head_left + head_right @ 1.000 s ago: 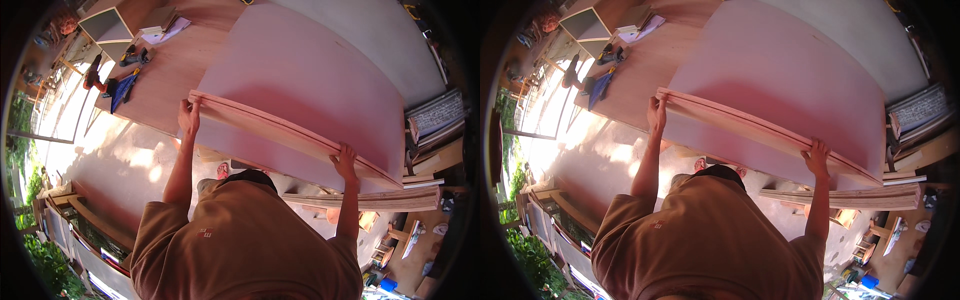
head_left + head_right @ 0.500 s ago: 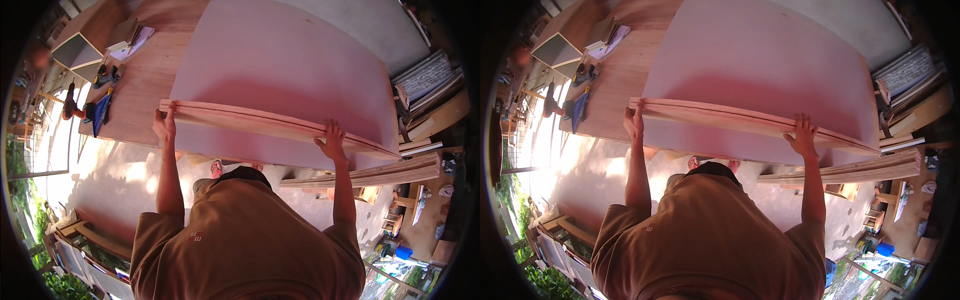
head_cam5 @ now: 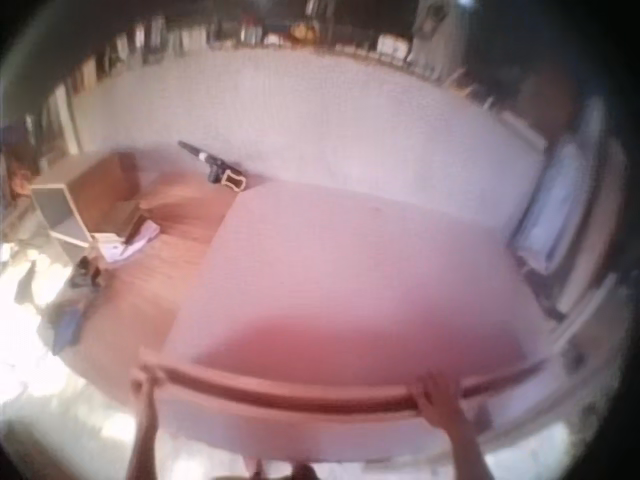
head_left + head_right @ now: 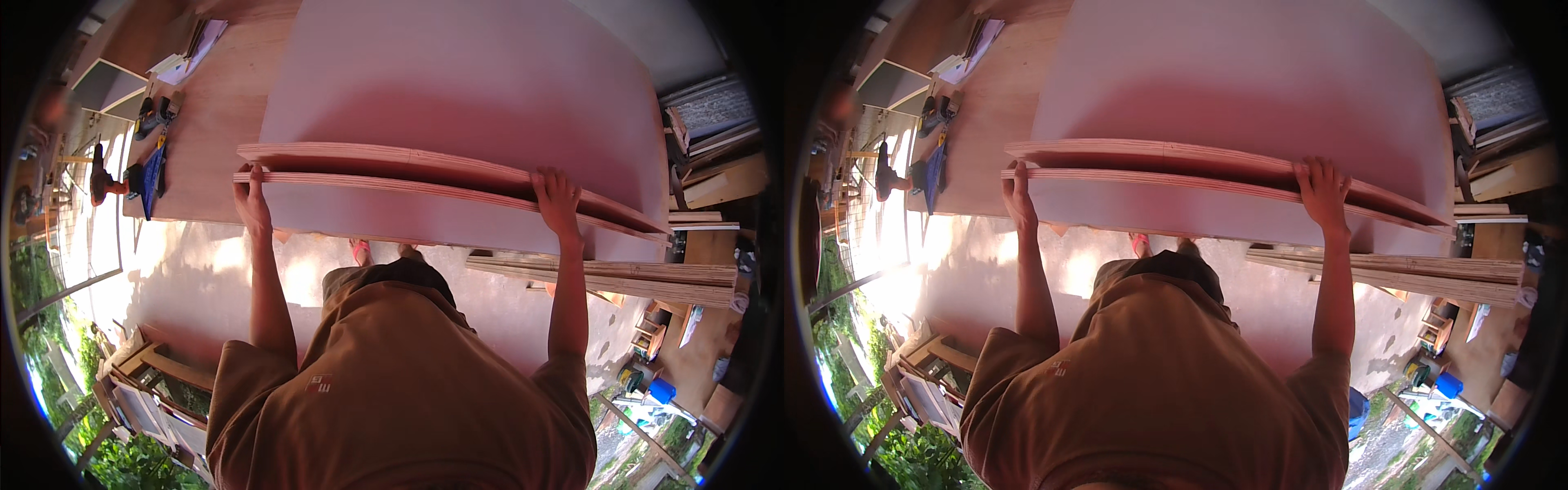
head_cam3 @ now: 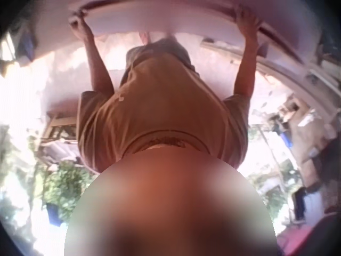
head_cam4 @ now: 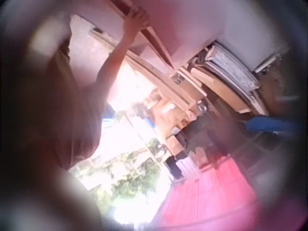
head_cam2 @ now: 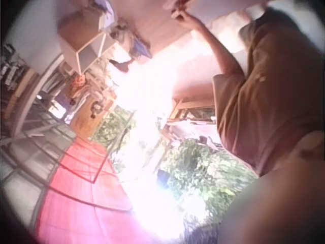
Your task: The person aligns wooden slats on a large board and uses a cordless drill to fasten them with screws. Another person assists by holding pieces in place. The assembly progresses with multiple slats being attached to the board.
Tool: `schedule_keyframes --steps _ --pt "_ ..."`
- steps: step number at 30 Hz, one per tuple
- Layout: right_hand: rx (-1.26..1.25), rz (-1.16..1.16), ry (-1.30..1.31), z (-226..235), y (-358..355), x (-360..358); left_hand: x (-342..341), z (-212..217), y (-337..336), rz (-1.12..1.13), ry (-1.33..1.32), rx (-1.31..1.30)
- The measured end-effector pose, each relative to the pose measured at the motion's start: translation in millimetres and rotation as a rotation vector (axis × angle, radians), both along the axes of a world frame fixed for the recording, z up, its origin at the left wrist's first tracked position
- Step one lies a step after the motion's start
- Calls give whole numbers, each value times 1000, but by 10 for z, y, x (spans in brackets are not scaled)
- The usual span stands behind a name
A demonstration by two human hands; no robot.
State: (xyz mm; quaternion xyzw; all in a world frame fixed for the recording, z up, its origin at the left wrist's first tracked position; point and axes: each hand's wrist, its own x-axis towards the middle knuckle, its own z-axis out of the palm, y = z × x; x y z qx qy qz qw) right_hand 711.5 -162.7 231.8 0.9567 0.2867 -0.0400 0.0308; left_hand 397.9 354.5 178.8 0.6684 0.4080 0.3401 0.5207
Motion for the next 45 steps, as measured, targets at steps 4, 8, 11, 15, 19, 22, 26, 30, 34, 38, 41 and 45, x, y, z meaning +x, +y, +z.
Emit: schedule_keyframes --steps 4,8,11,15,19,22,26,30,34,38,41,45 --pt "-11 -118 13 -2 205 192 -63 -91 -108 117 -15 -24" --pt "81 -106 -25 7 336 272 -16 -140 -93 131 -21 -30" --pt "105 -115 -3 61 358 260 30 -143 -52 122 -14 -27" --pt "169 -87 -16 160 331 130 87 -133 -46 124 -11 -26" --pt "197 -68 -25 196 288 11 163 -154 -55 126 -27 -54" --pt "229 -98 -35 141 260 -65 173 -194 -45 89 -65 -72" --pt "261 -139 -67 -2 224 -147 124 -298 -32 197 -148 -174" --pt "285 -162 -75 -93 183 -172 62 -368 -35 296 -158 -169" --pt "296 -159 -49 -113 184 -152 30 -347 -32 377 -141 -308" --pt "292 -163 -36 -105 213 -87 42 -312 5 312 -160 -363" --pt "306 -133 -32 -89 227 -44 92 -326 45 300 -176 -402" --pt "309 -108 -95 -89 250 -64 171 -353 -20 301 -152 -306"
